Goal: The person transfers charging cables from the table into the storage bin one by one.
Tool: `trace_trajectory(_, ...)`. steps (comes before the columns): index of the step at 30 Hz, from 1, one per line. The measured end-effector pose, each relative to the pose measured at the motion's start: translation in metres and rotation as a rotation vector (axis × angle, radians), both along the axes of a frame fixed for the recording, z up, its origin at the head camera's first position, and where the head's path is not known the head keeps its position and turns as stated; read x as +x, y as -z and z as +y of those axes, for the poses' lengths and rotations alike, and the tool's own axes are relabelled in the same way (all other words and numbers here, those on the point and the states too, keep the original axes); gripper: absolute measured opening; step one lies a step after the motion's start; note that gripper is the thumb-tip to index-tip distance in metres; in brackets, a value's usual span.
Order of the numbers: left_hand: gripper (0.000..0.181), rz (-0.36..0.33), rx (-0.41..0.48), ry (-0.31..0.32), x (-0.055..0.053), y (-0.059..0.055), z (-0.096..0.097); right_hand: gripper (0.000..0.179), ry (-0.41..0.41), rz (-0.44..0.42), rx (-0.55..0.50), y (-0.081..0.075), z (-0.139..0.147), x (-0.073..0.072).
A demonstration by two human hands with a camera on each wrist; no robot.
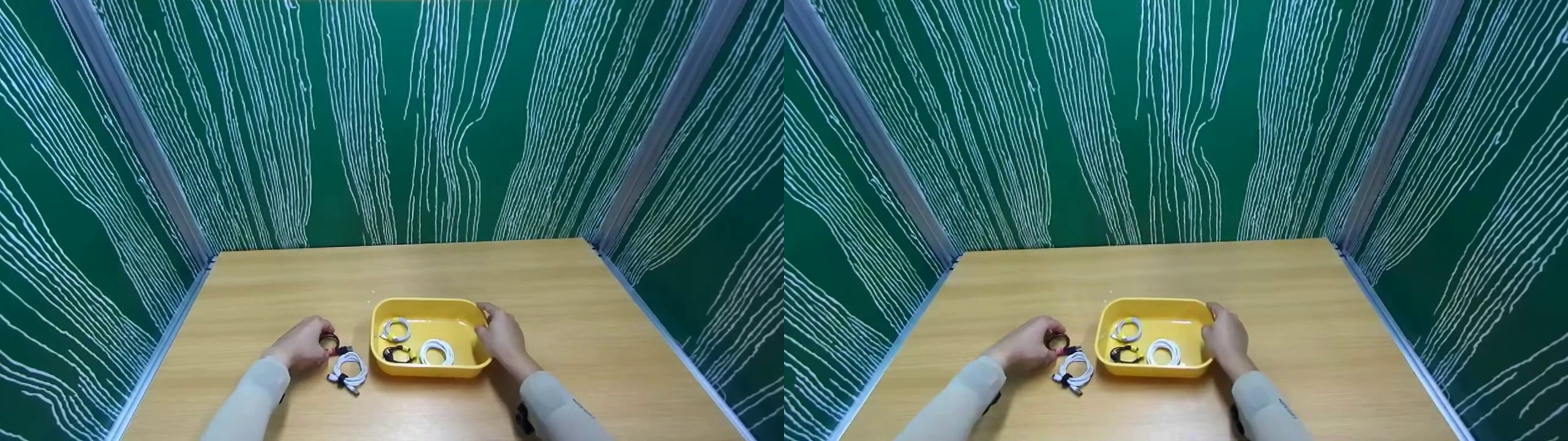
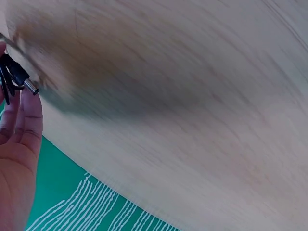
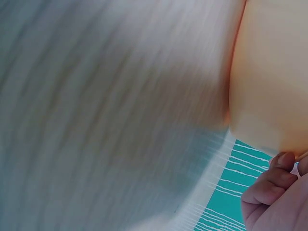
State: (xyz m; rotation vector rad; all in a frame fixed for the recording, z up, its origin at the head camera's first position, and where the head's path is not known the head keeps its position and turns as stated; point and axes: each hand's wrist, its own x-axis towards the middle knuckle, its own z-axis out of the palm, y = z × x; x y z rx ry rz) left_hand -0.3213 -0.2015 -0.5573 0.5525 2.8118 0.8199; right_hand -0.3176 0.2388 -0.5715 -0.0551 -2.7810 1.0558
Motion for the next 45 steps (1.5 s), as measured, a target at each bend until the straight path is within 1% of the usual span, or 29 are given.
trace_trajectory(5, 0.048, -0.014, 0.035, -0.018, -0.003, -0.002, -0.001, 0.053, 0.006, 0.0, 0.009, -0.002, 0.0, 0.001)
trace_trajectory(9, 0.05, -0.016, 0.042, -0.017, -0.005, -0.005, 0.0, 0.053, 0.008, -0.007, 0.008, -0.003, 0.0, 0.001)
trace_trajectory(13, 0.048, -0.007, 0.048, -0.017, -0.006, -0.007, -0.001, 0.053, 0.002, -0.014, 0.005, -0.003, -0.001, 0.001)
trace_trajectory(17, 0.049, -0.001, 0.082, -0.025, -0.008, -0.011, 0.0, 0.054, 0.001, -0.012, 0.002, -0.004, -0.001, 0.001)
trace_trajectory(20, 0.046, 0.02, 0.106, -0.017, -0.01, -0.014, 0.0, 0.054, 0.001, -0.014, 0.001, -0.004, -0.001, 0.0)
trace_trajectory(22, 0.044, 0.038, 0.105, -0.016, -0.012, -0.017, 0.0, 0.054, 0.0, -0.017, 0.001, -0.004, -0.001, 0.0)
trace_trajectory(29, 0.041, 0.061, 0.102, -0.054, -0.014, -0.027, 0.002, 0.054, 0.008, -0.018, 0.005, -0.003, -0.001, -0.001)
trace_trajectory(37, 0.041, 0.075, 0.177, -0.024, -0.016, -0.037, 0.006, 0.055, 0.001, -0.031, 0.013, -0.001, 0.0, -0.001)
trace_trajectory(40, 0.042, 0.078, 0.181, -0.014, -0.017, -0.039, 0.008, 0.055, 0.0, -0.03, 0.011, -0.001, 0.0, -0.001)
trace_trajectory(45, 0.045, 0.07, 0.175, -0.019, -0.018, -0.045, 0.012, 0.055, 0.005, -0.028, 0.012, -0.002, 0.0, 0.0)
